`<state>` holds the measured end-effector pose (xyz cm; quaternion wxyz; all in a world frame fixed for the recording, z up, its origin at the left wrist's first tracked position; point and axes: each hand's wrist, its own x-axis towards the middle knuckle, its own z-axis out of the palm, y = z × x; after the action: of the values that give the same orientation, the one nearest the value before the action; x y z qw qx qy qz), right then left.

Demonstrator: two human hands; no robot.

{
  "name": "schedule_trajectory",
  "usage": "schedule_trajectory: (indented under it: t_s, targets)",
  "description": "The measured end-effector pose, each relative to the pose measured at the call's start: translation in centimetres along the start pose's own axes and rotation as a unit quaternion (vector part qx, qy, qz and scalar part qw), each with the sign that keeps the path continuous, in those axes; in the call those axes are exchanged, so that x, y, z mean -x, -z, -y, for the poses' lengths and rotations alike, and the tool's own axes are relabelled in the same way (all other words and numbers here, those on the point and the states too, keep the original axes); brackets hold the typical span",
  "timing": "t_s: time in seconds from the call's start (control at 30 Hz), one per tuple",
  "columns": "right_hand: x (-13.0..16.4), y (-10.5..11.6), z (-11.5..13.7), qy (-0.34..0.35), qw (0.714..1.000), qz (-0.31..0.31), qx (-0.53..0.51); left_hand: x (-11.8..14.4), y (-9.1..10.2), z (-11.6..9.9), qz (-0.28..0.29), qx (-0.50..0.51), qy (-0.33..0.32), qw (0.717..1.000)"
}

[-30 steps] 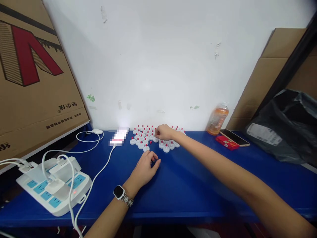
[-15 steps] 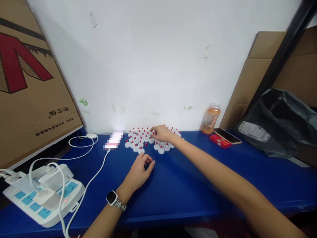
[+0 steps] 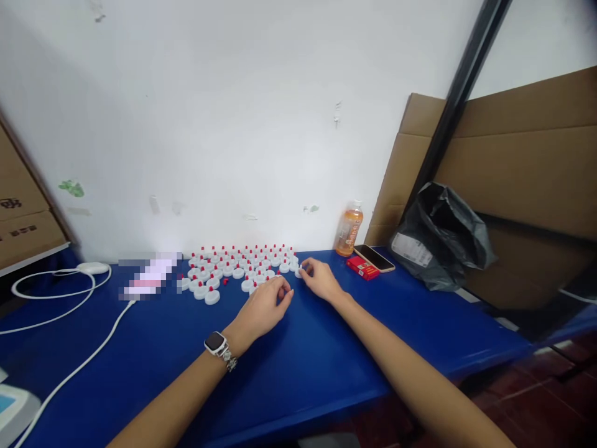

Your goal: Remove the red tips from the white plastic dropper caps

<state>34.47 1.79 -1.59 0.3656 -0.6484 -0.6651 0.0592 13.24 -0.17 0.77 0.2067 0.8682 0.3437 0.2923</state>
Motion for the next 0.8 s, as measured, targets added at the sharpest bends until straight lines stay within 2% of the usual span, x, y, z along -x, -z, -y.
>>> schedule_trajectory:
  t_s: [0.1, 0.2, 0.27, 0.4, 0.5, 0.6, 0.67, 0.8]
  targets:
    - [0.2, -0.1, 0.8, 0.005, 0.998, 0.007, -0.055, -0.1, -0.9, 0.1, -0.006, -0.009, 0.0, 1.0]
    - [1.4, 0.2, 2.8, 0.024, 0.991, -0.003, -0.132, 0.6, -0.9, 0.1, -0.057, -0.015, -0.001, 0.998]
    - [2.6, 0.4, 4.6, 0.047, 0.979, 0.013, -0.197, 1.2, -0.5, 0.1, -0.086, -0.01, -0.008, 0.996]
    - [4.2, -0.1, 8.0, 0.093, 0.96, 0.069, -0.255, 3.2, 1.3, 1.1, -0.033, 0.017, -0.018, 0.999]
    - [3.3, -1.1, 10.0, 0.14, 0.968, 0.069, -0.198, 5.4, 3.0, 3.0, -0.017, 0.019, 0.018, 1.0]
    - [0.6, -2.7, 11.8, 0.218, 0.972, 0.069, -0.062, 7.3, 4.7, 4.8, -0.016, 0.006, 0.07, 0.997]
    - [-1.6, -4.2, 13.1, 0.267, 0.957, 0.104, 0.053, 8.1, 5.6, 5.7, -0.015, -0.001, 0.095, 0.995]
    - [-5.0, -7.2, 15.6, 0.326, 0.901, 0.173, 0.227, 8.4, 6.3, 6.6, -0.022, 0.012, 0.125, 0.992]
